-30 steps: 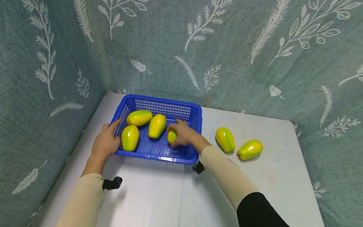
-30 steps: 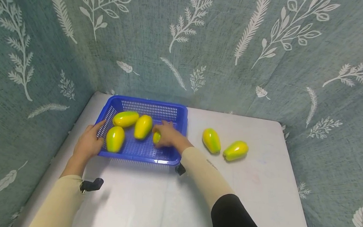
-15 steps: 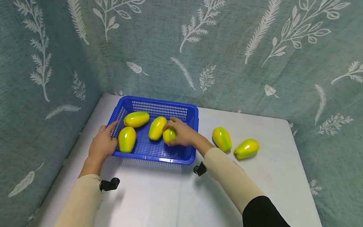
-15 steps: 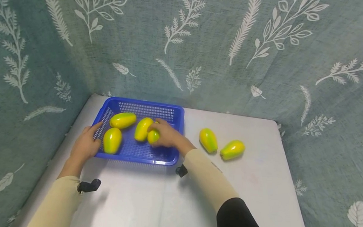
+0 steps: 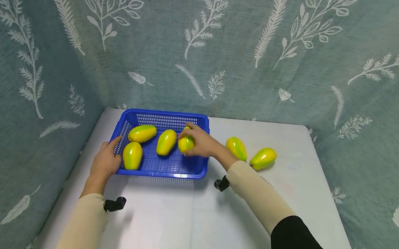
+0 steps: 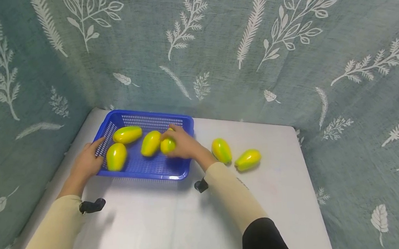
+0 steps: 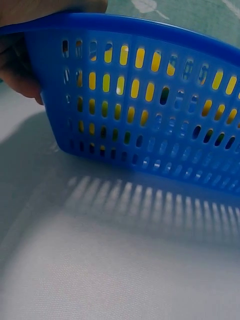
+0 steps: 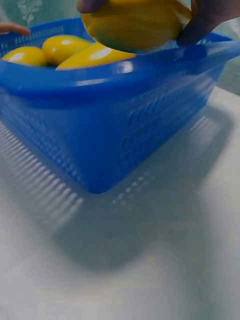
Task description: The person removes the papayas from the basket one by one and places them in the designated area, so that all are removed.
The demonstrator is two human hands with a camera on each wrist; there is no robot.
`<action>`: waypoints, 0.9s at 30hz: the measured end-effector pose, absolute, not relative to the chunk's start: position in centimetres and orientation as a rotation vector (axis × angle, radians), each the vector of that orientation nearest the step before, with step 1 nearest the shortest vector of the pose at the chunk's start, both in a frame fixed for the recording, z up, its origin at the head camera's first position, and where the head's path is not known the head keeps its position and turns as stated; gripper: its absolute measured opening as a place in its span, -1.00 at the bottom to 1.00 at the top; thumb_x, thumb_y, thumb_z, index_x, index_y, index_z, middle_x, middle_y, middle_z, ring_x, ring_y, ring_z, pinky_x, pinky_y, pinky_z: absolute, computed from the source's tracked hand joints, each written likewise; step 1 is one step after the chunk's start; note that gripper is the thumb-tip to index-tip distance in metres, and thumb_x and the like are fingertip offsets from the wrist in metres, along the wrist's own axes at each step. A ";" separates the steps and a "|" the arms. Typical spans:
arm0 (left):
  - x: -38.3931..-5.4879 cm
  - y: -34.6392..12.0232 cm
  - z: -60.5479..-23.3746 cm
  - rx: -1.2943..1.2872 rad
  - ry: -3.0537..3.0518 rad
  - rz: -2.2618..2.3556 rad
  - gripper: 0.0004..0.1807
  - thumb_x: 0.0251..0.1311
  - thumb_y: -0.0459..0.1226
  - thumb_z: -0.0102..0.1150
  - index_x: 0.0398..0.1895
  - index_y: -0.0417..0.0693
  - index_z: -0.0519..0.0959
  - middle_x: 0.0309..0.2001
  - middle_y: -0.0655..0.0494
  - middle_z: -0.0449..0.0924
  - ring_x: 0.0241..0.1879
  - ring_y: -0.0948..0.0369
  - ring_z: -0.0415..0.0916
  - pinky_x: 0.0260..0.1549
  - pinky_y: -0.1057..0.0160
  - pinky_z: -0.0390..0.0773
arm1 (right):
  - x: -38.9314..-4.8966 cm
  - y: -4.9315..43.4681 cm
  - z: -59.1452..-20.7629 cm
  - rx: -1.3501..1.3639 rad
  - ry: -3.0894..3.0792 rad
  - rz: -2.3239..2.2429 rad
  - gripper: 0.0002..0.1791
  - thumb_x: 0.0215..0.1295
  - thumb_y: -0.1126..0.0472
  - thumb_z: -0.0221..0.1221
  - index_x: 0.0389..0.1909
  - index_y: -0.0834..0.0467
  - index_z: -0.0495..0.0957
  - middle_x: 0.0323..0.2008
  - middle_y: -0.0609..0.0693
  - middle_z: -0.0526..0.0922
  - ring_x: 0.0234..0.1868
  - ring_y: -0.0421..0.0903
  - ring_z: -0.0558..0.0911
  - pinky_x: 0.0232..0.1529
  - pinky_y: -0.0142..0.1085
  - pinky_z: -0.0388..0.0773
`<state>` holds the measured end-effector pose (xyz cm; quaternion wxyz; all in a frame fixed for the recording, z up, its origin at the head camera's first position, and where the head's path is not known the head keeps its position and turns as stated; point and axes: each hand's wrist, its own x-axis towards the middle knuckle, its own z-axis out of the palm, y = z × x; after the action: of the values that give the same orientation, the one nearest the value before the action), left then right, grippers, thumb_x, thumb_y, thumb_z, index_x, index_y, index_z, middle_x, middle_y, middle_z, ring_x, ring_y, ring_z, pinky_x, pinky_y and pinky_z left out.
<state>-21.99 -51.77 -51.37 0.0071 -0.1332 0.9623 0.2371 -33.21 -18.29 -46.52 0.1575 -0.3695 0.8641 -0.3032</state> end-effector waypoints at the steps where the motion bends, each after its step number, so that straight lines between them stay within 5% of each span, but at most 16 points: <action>1: -22.0 -51.7 -51.4 -0.412 3.011 0.743 -0.19 0.01 -0.38 -0.15 0.42 0.18 -0.05 0.15 -0.30 0.15 -0.03 -0.26 0.26 -0.09 -0.35 0.25 | -33.2 -18.0 -46.3 -1.054 2.477 -0.877 -0.48 -0.16 0.04 0.37 -0.07 -0.19 0.47 0.39 0.04 -0.09 0.35 0.03 0.03 0.09 -0.11 0.35; 27: -22.1 -51.0 -51.3 -0.396 2.983 0.695 -0.23 0.10 -0.34 -0.17 0.43 0.11 -0.12 0.15 -0.39 0.10 0.04 -0.32 0.16 -0.05 -0.39 0.15 | -33.8 -7.7 -42.6 -0.887 2.599 -1.034 -0.48 -0.09 0.08 0.35 -0.03 -0.16 0.44 0.40 -0.03 -0.12 0.29 0.09 0.16 0.05 -0.12 0.39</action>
<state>-22.07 -50.96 -51.30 0.0268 -0.1281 0.9655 0.2250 -33.77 -7.65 -42.55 0.1033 -0.3008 0.8810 -0.3504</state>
